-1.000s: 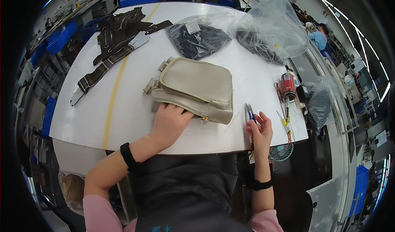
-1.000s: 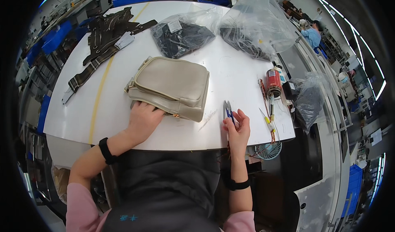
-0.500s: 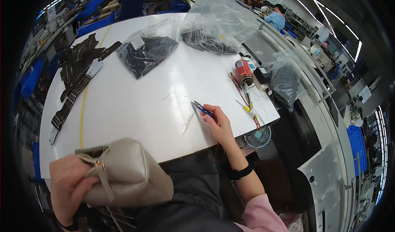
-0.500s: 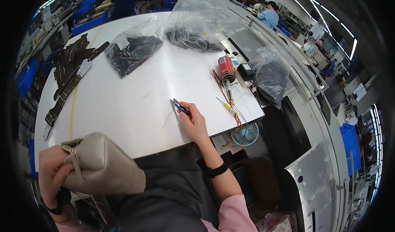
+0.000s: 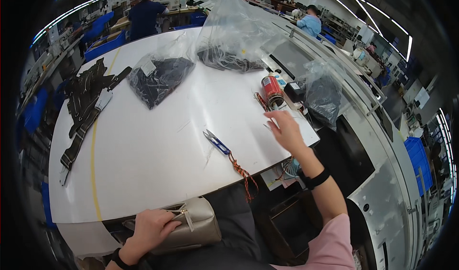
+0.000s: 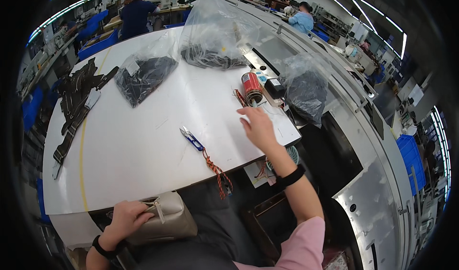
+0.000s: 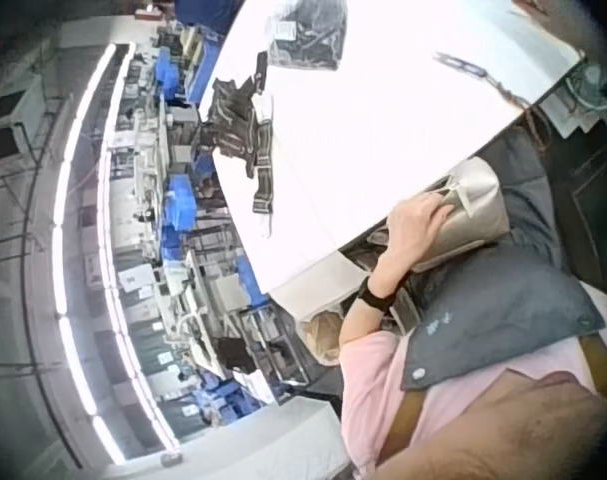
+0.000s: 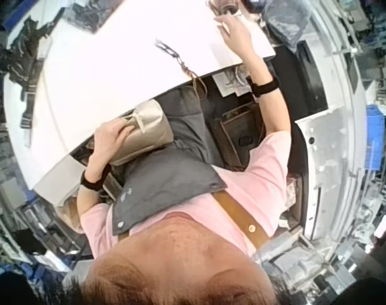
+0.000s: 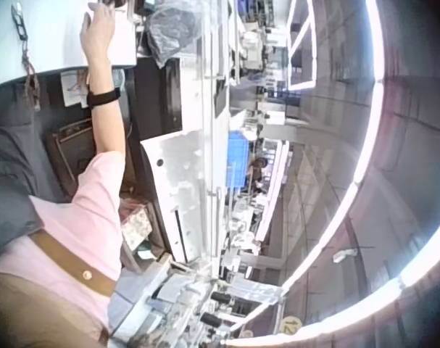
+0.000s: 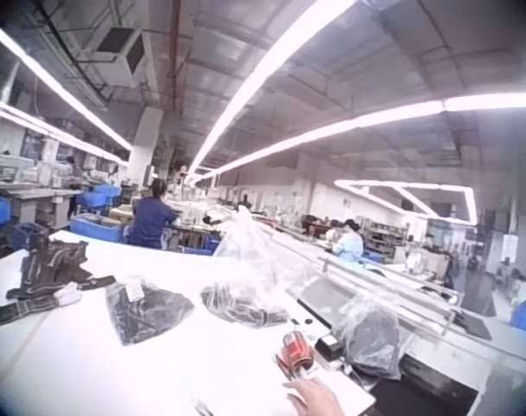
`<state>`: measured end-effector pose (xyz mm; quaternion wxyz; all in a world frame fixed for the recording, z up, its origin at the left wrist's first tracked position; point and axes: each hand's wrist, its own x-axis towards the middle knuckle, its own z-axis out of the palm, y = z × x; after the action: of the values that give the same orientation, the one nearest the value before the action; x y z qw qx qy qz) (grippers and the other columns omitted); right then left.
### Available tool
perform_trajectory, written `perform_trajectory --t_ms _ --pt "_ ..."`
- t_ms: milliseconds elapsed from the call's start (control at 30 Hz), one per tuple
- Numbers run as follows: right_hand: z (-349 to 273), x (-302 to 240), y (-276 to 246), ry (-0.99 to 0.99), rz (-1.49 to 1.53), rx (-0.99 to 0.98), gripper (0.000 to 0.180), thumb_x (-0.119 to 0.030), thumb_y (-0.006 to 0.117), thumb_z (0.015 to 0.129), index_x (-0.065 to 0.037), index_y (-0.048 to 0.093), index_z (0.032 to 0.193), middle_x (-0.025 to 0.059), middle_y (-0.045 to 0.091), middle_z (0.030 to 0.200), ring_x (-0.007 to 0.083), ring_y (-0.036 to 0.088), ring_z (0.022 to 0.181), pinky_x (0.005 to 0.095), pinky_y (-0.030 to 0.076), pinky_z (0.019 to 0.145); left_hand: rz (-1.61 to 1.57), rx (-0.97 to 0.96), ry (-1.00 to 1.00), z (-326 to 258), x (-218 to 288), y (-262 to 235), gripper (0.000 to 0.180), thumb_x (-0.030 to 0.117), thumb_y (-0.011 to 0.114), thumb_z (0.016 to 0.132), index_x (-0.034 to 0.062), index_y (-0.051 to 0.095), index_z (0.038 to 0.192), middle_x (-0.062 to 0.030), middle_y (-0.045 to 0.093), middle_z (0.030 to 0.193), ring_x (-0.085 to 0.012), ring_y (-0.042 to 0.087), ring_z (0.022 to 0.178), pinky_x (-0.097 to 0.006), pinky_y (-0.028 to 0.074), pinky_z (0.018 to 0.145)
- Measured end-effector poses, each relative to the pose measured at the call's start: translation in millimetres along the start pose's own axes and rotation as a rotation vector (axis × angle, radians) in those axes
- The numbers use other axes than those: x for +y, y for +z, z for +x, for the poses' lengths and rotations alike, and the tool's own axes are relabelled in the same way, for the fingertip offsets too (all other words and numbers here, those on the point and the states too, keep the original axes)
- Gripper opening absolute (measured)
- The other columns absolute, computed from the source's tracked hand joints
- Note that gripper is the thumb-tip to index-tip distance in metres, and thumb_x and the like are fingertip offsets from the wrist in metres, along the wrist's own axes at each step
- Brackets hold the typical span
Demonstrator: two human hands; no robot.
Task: The person uses a soldering iron to apply heat to the zipper area of a beige handbag. They then use pliers to pull and adjust the zipper pull and the bag's interior lining. The person repeatedly opens and closes the bag to check the zipper movement.
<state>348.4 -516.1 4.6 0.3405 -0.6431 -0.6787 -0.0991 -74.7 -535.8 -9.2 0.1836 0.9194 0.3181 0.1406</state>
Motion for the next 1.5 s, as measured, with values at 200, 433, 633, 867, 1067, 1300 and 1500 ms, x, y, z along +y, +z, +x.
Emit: perform_trajectory --t_ms 200,433,633,867,1067,1300,1500 --pt "50.7 98.0 -34.2 0.153 -0.374 0.146 0.012 -0.013 0.053 0.085 -0.009 0.062 0.091 0.0097 0.062 0.074 0.0292 0.058 0.082 0.0402 0.047 0.07 -0.092 -0.061 -0.005 6.1 6.2 -4.4 0.019 0.024 0.066 0.077 0.0052 0.061 0.072 -0.01 0.057 0.063 -0.0302 0.057 0.059 -0.038 0.043 0.052" --pt "119.7 147.6 11.5 0.458 -0.387 0.061 0.022 -0.016 0.047 0.089 -0.01 0.059 0.106 0.0182 0.061 0.097 0.0337 0.057 0.096 0.044 0.047 0.08 -0.212 -0.08 -0.013 0.4 7.6 -10.5 0.017 0.019 0.065 0.079 0.0038 0.064 0.085 -0.0141 0.063 0.08 -0.0319 0.061 0.072 -0.038 0.048 0.061" --pt "148.0 171.9 53.2 0.631 -0.423 -0.184 0.033 -0.026 0.047 0.088 -0.005 0.055 0.112 0.0249 0.06 0.099 0.039 0.06 0.094 0.0471 0.048 0.08 -0.271 -0.187 -0.035 4.8 2.8 -16.1 0.02 0.021 0.068 0.077 0.0043 0.066 0.088 -0.0131 0.066 0.088 -0.0299 0.064 0.079 -0.037 0.051 0.067" --pt "159.8 180.9 73.2 0.696 -0.403 -0.33 0.054 -0.047 0.037 0.091 -0.001 0.057 0.11 0.0222 0.062 0.106 0.035 0.059 0.101 0.0454 0.045 0.086 -0.335 -0.221 -0.012 8.3 -4.2 -19.6 0.02 0.023 0.065 0.08 0.0066 0.067 0.091 -0.0115 0.066 0.082 -0.0292 0.064 0.076 -0.035 0.05 0.063" --pt "163.4 175.0 58.9 0.66 -0.454 -0.36 0.063 -0.056 0.03 0.091 -0.003 0.06 0.107 0.0207 0.063 0.105 0.0362 0.059 0.102 0.0433 0.043 0.089 -0.348 -0.188 0.023 12.3 -7.0 -15.1 0.019 0.021 0.067 0.078 0.0062 0.068 0.09 -0.0114 0.066 0.081 -0.0289 0.064 0.073 -0.035 0.05 0.063" --pt "177.0 175.3 63.4 0.313 -0.659 -0.593 0.039 -0.039 0.03 0.096 -0.02 0.052 0.122 0.0166 0.059 0.112 0.0337 0.06 0.1 0.044 0.048 0.083 -0.352 -0.204 -0.019 11.2 -5.1 -14.8 0.016 0.017 0.069 0.076 0.0038 0.066 0.084 -0.0144 0.065 0.081 -0.0308 0.063 0.073 -0.037 0.05 0.063" --pt "168.3 172.6 51.6 0.702 -0.407 -0.383 0.047 -0.047 0.036 0.092 -0.014 0.051 0.124 0.0172 0.06 0.111 0.0353 0.059 0.101 0.0445 0.046 0.083 -0.324 -0.176 -0.036 12.3 -0.5 -16.6 0.016 0.016 0.068 0.075 0.0041 0.066 0.086 -0.0138 0.066 0.083 -0.0306 0.063 0.074 -0.037 0.05 0.064"
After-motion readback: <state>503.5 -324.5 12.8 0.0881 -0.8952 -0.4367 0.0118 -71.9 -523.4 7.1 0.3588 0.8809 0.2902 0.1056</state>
